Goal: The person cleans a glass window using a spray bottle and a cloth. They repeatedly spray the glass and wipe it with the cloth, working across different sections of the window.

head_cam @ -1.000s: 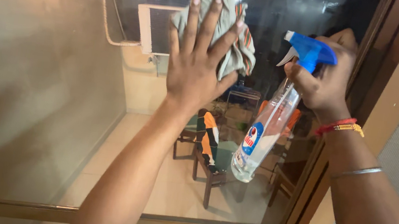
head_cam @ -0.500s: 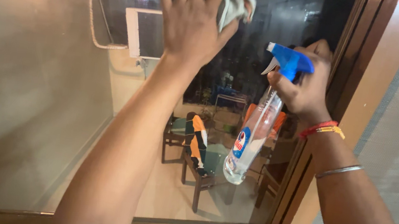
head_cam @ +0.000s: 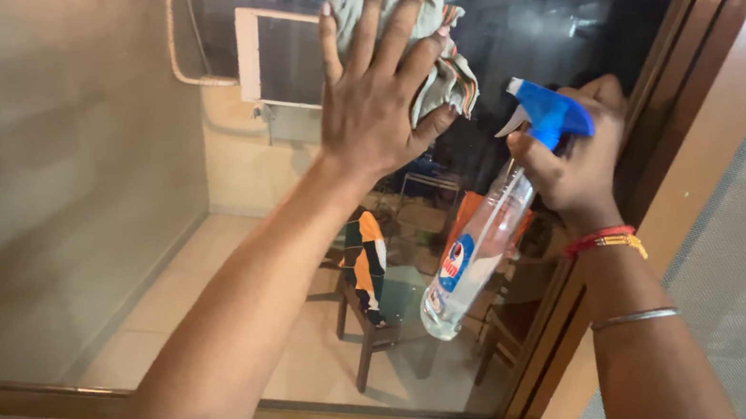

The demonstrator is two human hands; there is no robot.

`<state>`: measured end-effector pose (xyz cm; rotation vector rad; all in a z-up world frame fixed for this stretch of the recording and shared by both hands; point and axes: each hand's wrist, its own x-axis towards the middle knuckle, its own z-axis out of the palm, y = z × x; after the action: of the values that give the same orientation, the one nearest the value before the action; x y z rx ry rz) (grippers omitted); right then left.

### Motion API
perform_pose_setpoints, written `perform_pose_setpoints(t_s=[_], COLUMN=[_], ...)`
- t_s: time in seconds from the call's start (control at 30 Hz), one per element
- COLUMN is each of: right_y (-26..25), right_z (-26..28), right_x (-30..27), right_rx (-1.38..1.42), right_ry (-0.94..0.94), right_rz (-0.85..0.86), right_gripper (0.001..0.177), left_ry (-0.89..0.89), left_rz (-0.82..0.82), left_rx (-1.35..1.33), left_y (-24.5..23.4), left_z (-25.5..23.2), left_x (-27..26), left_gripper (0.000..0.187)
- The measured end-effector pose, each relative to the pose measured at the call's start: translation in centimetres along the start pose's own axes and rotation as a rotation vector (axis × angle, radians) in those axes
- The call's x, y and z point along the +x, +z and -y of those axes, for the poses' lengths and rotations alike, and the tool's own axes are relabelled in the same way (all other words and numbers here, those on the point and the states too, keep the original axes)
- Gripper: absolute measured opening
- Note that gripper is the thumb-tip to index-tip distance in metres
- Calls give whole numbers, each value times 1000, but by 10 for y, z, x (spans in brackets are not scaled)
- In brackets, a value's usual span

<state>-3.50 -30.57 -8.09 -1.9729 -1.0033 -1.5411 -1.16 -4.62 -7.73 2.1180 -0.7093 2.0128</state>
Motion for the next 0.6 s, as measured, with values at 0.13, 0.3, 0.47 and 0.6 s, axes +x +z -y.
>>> perform_pose_setpoints(t_s=[0.13, 0.3, 0.47, 0.6], right_y=[0, -1, 0, -2], right_z=[0, 3, 6, 5], right_x=[-1, 1, 2, 0], right_rx=[18, 12, 18, 55], right_ry=[10, 15, 17, 29], right_rz=[-13, 0, -17, -12], right_gripper=[40, 39, 36, 36], left_ry=[-6, -22, 119, 191], left_rz=[-98, -173, -329, -269], left_rx=[-33, -3, 47, 0], left_y=[-2, -8, -15, -21], left_z=[-6, -12, -3, 7], left_x=[8, 28, 39, 46], left_gripper=[54, 17, 10, 10])
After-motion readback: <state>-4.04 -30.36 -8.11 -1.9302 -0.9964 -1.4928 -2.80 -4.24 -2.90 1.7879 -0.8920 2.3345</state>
